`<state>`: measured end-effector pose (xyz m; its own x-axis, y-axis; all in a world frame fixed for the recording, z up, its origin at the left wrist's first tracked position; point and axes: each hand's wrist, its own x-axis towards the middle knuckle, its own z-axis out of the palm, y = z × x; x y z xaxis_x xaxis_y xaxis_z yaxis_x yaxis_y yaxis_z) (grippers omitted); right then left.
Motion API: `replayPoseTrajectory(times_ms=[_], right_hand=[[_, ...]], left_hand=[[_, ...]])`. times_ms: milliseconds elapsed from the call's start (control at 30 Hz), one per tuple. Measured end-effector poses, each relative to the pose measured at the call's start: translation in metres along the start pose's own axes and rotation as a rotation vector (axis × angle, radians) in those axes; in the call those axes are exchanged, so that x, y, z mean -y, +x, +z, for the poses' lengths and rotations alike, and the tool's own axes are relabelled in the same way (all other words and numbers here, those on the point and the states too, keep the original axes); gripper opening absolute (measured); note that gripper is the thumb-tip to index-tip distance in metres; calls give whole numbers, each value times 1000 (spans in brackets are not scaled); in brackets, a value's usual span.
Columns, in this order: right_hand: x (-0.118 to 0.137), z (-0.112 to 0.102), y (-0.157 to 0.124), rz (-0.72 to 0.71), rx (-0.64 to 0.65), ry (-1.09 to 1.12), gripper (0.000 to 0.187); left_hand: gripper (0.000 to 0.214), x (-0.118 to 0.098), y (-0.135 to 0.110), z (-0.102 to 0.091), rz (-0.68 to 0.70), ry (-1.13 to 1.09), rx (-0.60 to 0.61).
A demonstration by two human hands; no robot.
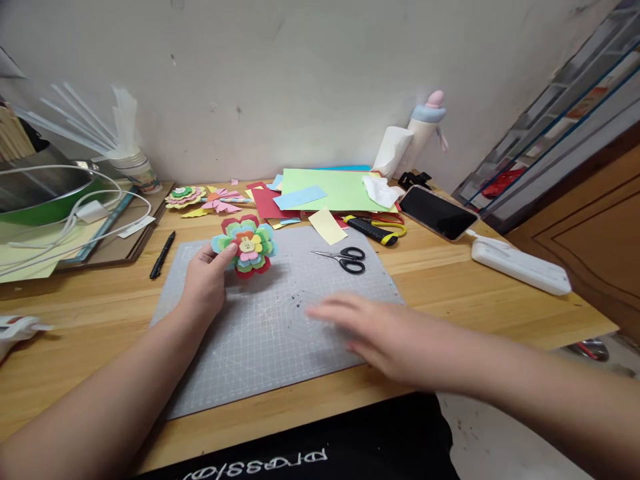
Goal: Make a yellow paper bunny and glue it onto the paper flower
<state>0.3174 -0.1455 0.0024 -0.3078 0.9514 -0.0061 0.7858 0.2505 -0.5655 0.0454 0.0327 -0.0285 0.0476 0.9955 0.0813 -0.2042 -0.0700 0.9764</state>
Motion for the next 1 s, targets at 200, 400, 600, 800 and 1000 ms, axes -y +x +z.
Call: replayPoseTrajectory(times_ms=[200,400,600,800,1000], right_hand=[[36,18,105,349,-188,1073,64],[45,53,141,208,-211,1269,38],[43,57,135,103,-310,1266,28],[40,61,129,53,-318,1224,22],[42,64,127,15,-233,1245,25]], left_hand=[[36,-4,-8,5,-157,-83,195],[35,-7,-7,6,-220,-171,264],[45,-6,-11,9,-288,-225,351],[30,-2,-13,6,-389,-161,461],[27,-4,-14,2,-406,-116,453]])
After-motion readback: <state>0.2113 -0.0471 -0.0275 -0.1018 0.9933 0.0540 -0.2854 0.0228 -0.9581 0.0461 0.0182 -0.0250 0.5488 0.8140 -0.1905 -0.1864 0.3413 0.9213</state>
